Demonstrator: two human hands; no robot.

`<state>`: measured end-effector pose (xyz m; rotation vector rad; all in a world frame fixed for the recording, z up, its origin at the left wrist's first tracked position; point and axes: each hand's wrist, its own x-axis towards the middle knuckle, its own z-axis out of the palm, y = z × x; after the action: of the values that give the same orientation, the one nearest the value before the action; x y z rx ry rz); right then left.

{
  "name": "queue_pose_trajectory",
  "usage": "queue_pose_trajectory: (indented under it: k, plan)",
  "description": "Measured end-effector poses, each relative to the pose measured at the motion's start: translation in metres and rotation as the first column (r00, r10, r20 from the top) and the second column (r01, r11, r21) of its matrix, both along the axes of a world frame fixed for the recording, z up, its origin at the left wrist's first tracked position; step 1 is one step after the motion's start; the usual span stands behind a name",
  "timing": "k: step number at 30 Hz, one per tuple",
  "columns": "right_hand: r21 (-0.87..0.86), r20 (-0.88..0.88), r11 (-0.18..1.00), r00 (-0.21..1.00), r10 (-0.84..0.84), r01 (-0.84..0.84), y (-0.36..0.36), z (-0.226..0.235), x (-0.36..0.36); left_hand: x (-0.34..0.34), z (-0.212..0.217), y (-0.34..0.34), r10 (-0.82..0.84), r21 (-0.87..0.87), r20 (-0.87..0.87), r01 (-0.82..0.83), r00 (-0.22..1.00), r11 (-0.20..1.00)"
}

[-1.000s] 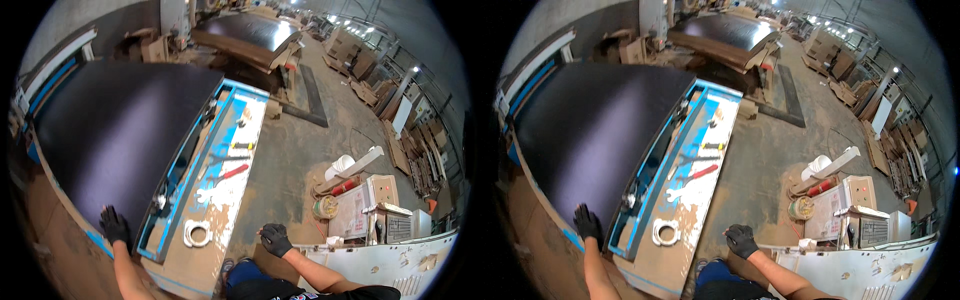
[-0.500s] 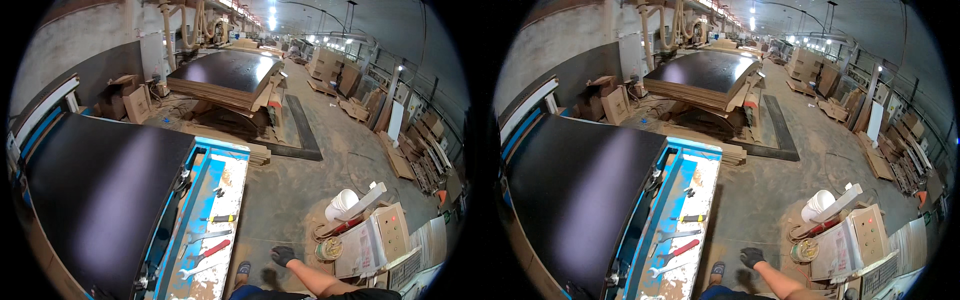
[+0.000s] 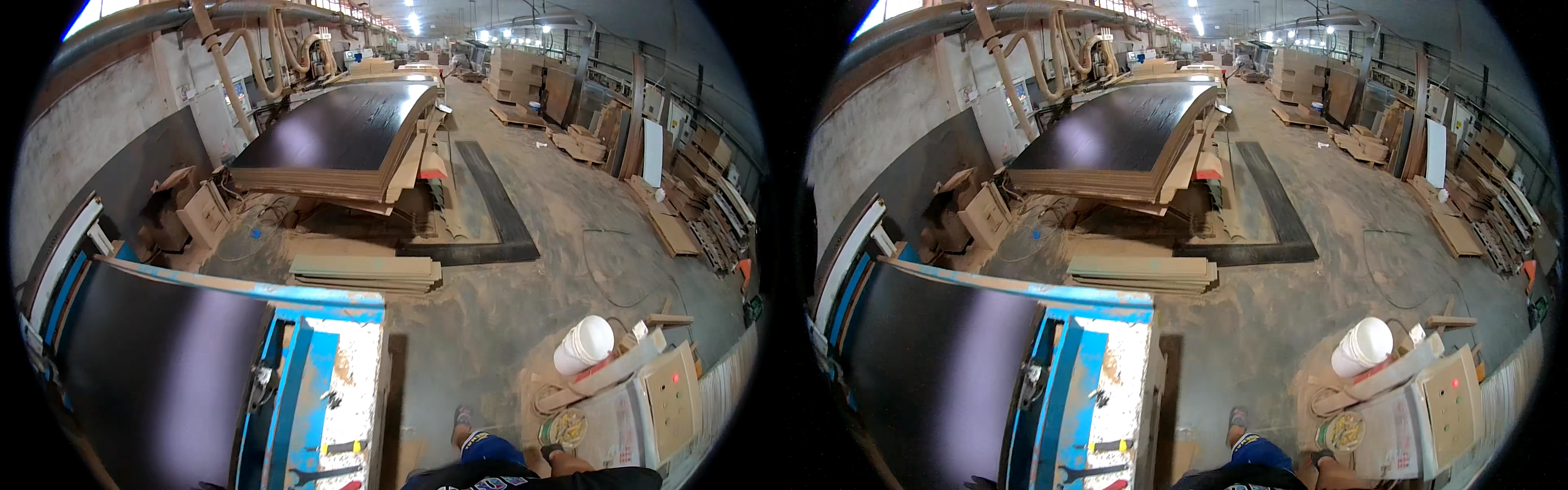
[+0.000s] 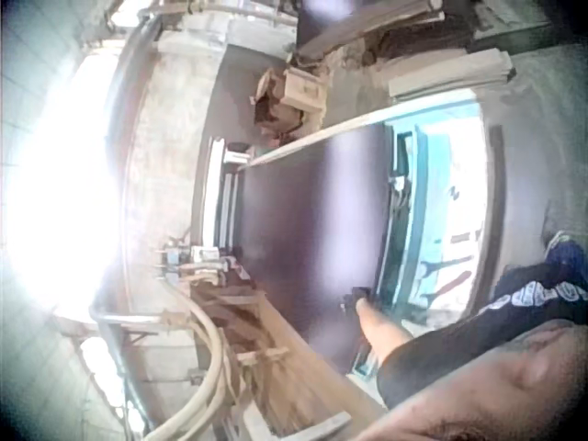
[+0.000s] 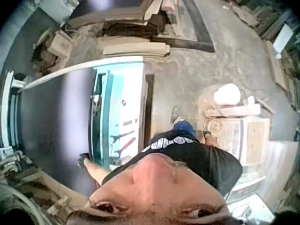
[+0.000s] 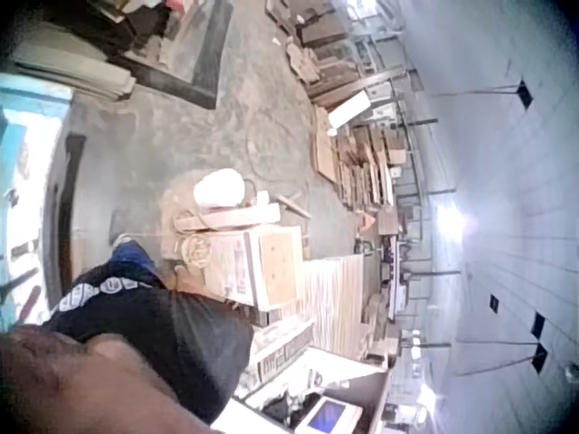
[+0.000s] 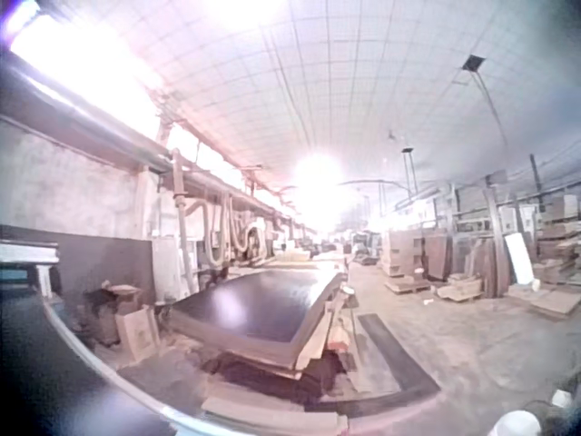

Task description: The person handles a large black panel on a CNC woodworking machine, slides it into position, walks to a computer console to operate a keyboard and mouse, and then returns to the machine to check the panel's alignment.

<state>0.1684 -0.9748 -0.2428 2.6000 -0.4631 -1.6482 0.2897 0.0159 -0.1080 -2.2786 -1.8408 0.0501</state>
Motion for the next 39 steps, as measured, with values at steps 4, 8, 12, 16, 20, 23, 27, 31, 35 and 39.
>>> queue_pose_trajectory:
  k: [4, 8, 12, 16, 20, 23, 27, 31, 35, 39]
  plan:
    - [0.040, 0.027, 0.996, 0.996, 0.084, -0.086, -0.065, -0.012, 0.073, 0.074, -0.006, -0.031, 0.130, -0.121, 0.126, -0.114, 0.984, 0.986]
    - [-0.058, 0.139, 0.957, 0.947, 0.289, -0.283, -0.162, 0.001, 0.202, 0.157, -0.024, -0.083, 0.208, -0.132, 0.180, -0.186, 0.961, 0.974]
    - [0.172, 0.650, 0.851, 0.592, -0.477, 0.496, -0.231, 0.021, 0.333, 0.230, -0.019, -0.153, 0.244, -0.102, 0.059, -0.237, 0.968, 0.966]
    - [0.444, 0.702, 0.773, 0.360, -0.615, 0.453, -0.196, 0.094, 0.474, 0.248, 0.004, -0.168, 0.311, 0.017, -0.135, -0.311, 0.941, 0.950]
    - [0.305, 0.635, 0.843, 0.565, -0.527, 0.443, -0.149, 0.137, 0.555, 0.284, 0.095, -0.221, 0.216, -0.106, 0.000, -0.215, 0.976, 0.971]
    - [0.277, 0.542, 0.894, 0.710, -0.449, 0.353, -0.159, 0.109, 0.594, 0.304, 0.080, -0.223, 0.233, -0.037, 0.061, -0.231, 0.971, 0.972]
    - [0.289, 0.410, 0.932, 0.852, -0.325, 0.217, -0.171, 0.078, 0.641, 0.312, 0.068, -0.232, 0.208, 0.035, 0.194, -0.219, 0.959, 0.975]
    - [0.226, 0.363, 0.974, 0.930, -0.058, -0.028, -0.245, 0.007, 0.700, 0.372, 0.059, -0.250, 0.014, 0.023, 0.510, -0.029, 0.860, 0.999]
    - [0.257, 0.164, 0.942, 0.950, -0.264, 0.217, -0.195, 0.034, 0.789, 0.440, 0.125, -0.301, 0.318, 0.041, 0.226, -0.335, 0.921, 0.941]
    - [0.158, 0.039, 0.983, 0.995, 0.093, -0.098, -0.163, 0.005, 0.908, 0.456, 0.117, -0.302, 0.442, -0.059, 0.172, -0.439, 0.880, 0.897]
